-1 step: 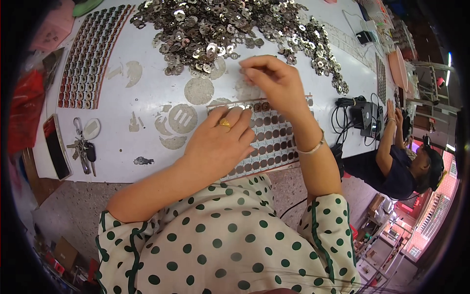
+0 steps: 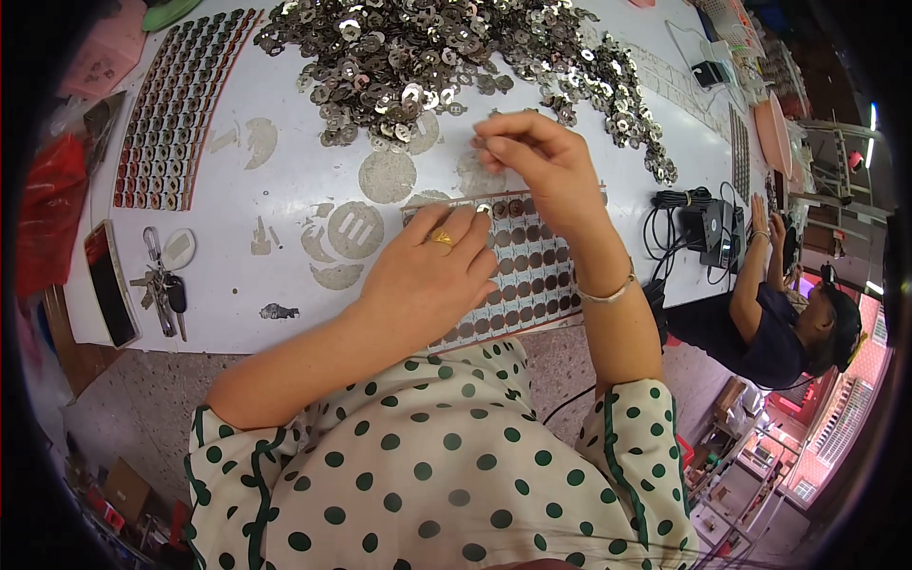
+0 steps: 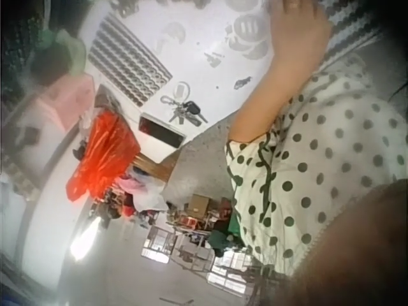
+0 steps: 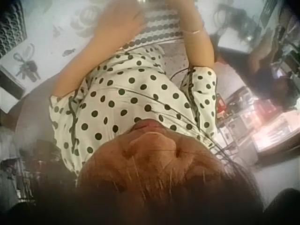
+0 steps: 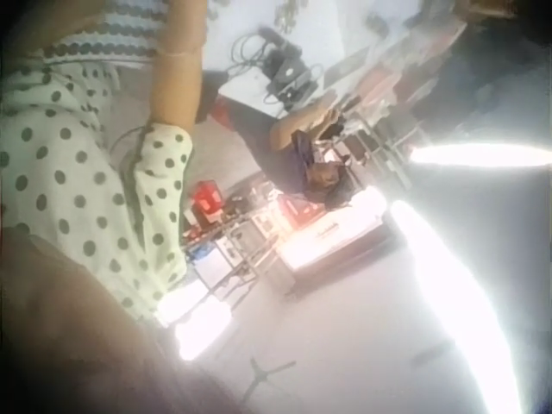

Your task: The person places small metal washers into a structured plastic tray by hand.

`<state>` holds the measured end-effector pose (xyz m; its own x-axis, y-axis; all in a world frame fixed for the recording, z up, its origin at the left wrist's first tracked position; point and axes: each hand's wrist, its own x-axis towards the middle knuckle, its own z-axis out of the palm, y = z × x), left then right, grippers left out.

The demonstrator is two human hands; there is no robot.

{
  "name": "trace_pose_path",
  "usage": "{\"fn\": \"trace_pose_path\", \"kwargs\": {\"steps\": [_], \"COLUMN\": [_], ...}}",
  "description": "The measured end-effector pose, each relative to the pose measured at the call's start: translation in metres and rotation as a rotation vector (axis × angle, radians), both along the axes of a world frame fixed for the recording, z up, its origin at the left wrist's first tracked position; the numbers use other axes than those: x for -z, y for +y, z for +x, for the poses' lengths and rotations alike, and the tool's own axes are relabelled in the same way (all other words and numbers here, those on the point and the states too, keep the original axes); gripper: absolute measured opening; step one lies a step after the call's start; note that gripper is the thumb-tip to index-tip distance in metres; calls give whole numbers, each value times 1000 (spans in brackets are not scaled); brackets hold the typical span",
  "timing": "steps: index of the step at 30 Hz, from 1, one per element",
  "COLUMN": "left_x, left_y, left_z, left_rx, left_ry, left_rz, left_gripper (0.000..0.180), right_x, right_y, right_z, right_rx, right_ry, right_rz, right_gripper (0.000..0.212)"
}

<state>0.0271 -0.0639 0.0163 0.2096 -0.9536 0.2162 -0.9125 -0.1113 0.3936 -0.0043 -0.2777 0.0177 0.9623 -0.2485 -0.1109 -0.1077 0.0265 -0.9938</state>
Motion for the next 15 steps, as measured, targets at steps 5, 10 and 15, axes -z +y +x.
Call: {"fn": "trace_pose_path", "kwargs": {"steps": [5,10,15], "left_x": [7,16,17], "left_y": [-10,-12,-13], "left_z": [-1,-6,-5], "left_rx": [85,69,54], "left_ry": [-92,-69,-27], "left_rz": [-39,-62,-53], "left_gripper": [40,46,46], "right_x": [-2,0,-4], "right_y": [-6,-6,-8], "right_z": [-35,-65,-76], "right_rx": [48,139,175], "right_ry": [47,151,245], "right_rz": [523,-17,-309], "right_gripper": [22,23,23]}}
